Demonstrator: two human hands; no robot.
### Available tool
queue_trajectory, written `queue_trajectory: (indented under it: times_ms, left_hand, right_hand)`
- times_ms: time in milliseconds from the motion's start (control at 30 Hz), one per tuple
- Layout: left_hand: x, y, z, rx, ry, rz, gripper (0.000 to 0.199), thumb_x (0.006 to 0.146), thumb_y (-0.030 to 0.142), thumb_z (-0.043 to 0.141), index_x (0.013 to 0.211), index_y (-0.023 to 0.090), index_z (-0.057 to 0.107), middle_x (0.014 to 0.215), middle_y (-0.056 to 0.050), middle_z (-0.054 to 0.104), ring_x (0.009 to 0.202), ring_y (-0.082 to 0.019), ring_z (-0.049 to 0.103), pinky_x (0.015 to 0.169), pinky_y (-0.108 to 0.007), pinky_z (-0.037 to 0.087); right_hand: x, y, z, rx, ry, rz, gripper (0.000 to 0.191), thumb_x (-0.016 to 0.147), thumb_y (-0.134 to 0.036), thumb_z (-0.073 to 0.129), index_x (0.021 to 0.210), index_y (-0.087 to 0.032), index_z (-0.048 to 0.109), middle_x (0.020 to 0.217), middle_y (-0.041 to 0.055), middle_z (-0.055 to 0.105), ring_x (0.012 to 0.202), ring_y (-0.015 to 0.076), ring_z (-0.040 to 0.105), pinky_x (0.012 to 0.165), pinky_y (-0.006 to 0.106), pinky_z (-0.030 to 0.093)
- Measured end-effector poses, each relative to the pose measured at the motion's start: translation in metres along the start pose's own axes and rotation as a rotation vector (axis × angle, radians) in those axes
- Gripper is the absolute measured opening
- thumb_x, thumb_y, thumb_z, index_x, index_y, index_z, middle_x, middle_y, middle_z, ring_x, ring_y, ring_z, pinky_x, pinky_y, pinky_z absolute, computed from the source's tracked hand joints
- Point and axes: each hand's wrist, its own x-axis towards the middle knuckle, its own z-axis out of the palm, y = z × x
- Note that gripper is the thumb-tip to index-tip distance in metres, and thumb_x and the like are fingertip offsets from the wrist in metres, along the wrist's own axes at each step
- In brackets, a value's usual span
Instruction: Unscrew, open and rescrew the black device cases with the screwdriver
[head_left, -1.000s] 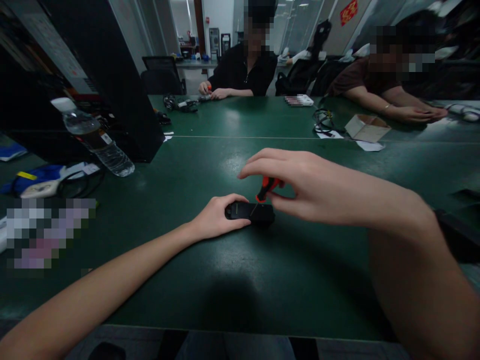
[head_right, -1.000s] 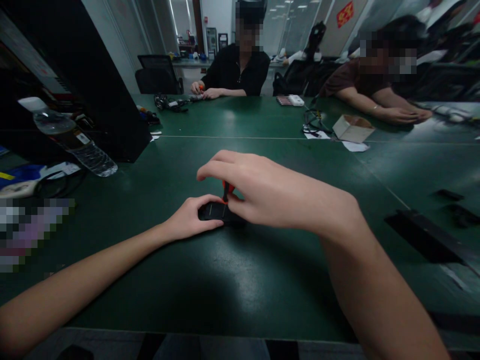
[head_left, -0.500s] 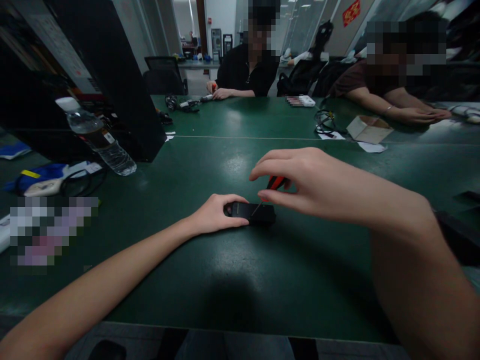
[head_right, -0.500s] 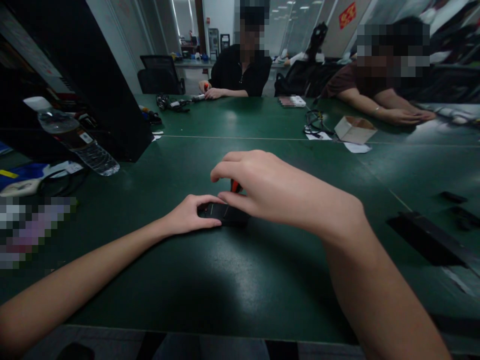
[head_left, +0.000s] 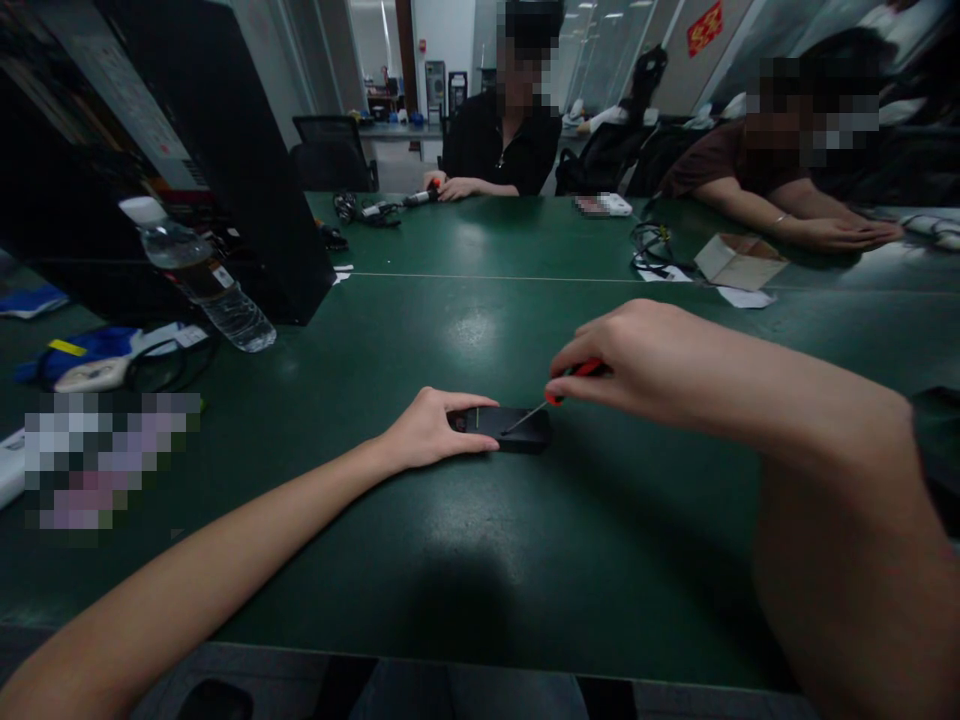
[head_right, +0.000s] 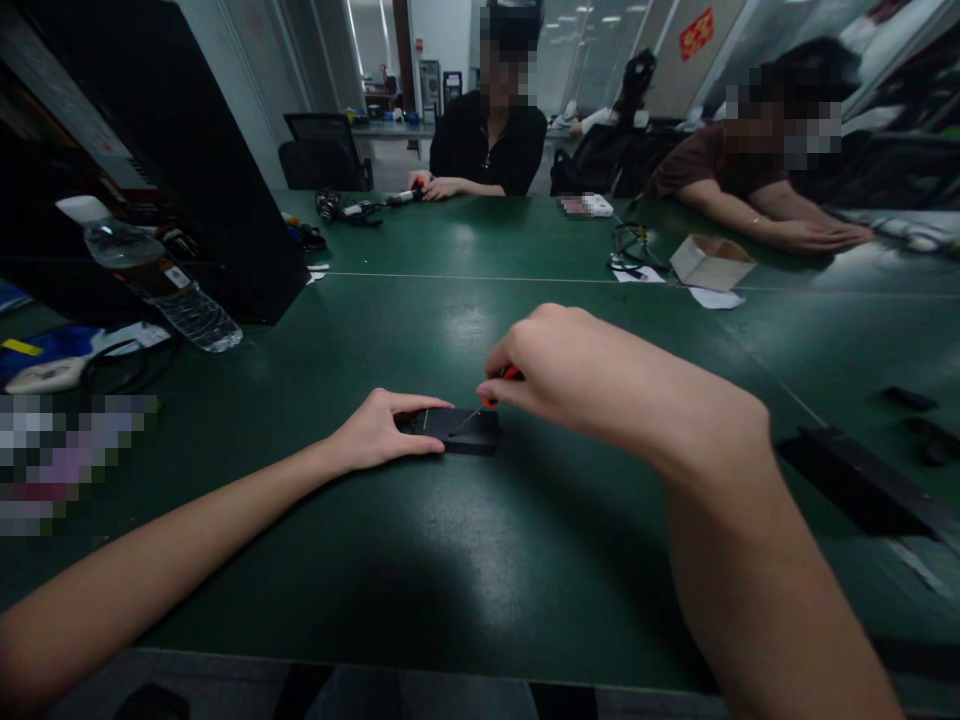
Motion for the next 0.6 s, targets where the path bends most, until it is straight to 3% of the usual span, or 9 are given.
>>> queue_trajectory:
  times_ms: [133, 200, 300, 333, 467, 600]
  left_hand:
    - [0.001, -0.001, 0.0, -0.004, 0.003, 0.013, 0.055, 0.077, 0.043, 0.086, 0.123, 0.016, 0.075, 0.107, -0.008, 0.079, 0.092, -0.024, 0.072, 0.08, -0.031, 0.052]
    - [0.001, -0.002, 0.0, -0.012, 0.007, 0.016, 0.055, 0.077, 0.043, 0.086, 0.124, 0.016, 0.074, 0.11, -0.008, 0.079, 0.094, -0.024, 0.072, 0.082, -0.031, 0.053]
    - [0.002, -0.003, 0.001, -0.008, -0.012, 0.019, 0.055, 0.078, 0.043, 0.085, 0.124, 0.017, 0.074, 0.11, -0.008, 0.078, 0.092, -0.023, 0.071, 0.08, -0.031, 0.052]
    - [0.002, -0.003, 0.001, -0.006, -0.016, 0.02, 0.054, 0.078, 0.044, 0.084, 0.124, 0.017, 0.074, 0.109, -0.008, 0.078, 0.091, -0.023, 0.071, 0.078, -0.03, 0.052]
    - [0.001, -0.003, 0.002, -0.016, -0.004, 0.015, 0.055, 0.078, 0.044, 0.084, 0.126, 0.017, 0.073, 0.102, -0.007, 0.077, 0.077, -0.018, 0.066, 0.067, -0.027, 0.048]
    - [0.0, -0.002, 0.003, -0.011, -0.007, 0.009, 0.055, 0.078, 0.044, 0.084, 0.124, 0.016, 0.073, 0.087, -0.003, 0.073, 0.063, -0.012, 0.055, 0.058, -0.023, 0.042]
  right_hand:
    - [-0.008, 0.024, 0.015, 0.135, -0.317, 0.122, 0.021, 0.084, -0.044, 0.071, 0.076, -0.026, 0.078, 0.061, -0.0006, 0.067, 0.048, 0.0132, 0.053, 0.05, 0.029, 0.031]
    - [-0.011, 0.031, 0.033, 0.26, -0.248, 0.128, 0.025, 0.084, -0.045, 0.069, 0.073, -0.023, 0.072, 0.062, -0.0008, 0.064, 0.051, 0.0124, 0.051, 0.051, 0.028, 0.033]
    - [-0.015, 0.031, 0.07, 0.556, 0.115, 0.276, 0.037, 0.089, -0.055, 0.061, 0.078, -0.02, 0.063, 0.064, -0.0011, 0.057, 0.056, 0.0124, 0.05, 0.054, 0.027, 0.036]
    - [-0.016, 0.029, 0.082, 0.682, 0.169, 0.342, 0.04, 0.09, -0.058, 0.058, 0.083, -0.019, 0.063, 0.063, -0.0022, 0.054, 0.055, 0.012, 0.048, 0.053, 0.027, 0.036]
    - [-0.016, 0.022, 0.115, 1.051, 0.046, 0.385, 0.045, 0.088, -0.06, 0.063, 0.099, -0.017, 0.068, 0.07, -0.0024, 0.057, 0.052, 0.0086, 0.045, 0.047, 0.024, 0.031]
    - [-0.015, 0.022, 0.118, 1.266, 0.002, 0.47, 0.049, 0.075, -0.056, 0.078, 0.102, -0.015, 0.071, 0.071, -0.0017, 0.06, 0.05, 0.0059, 0.04, 0.045, 0.023, 0.025]
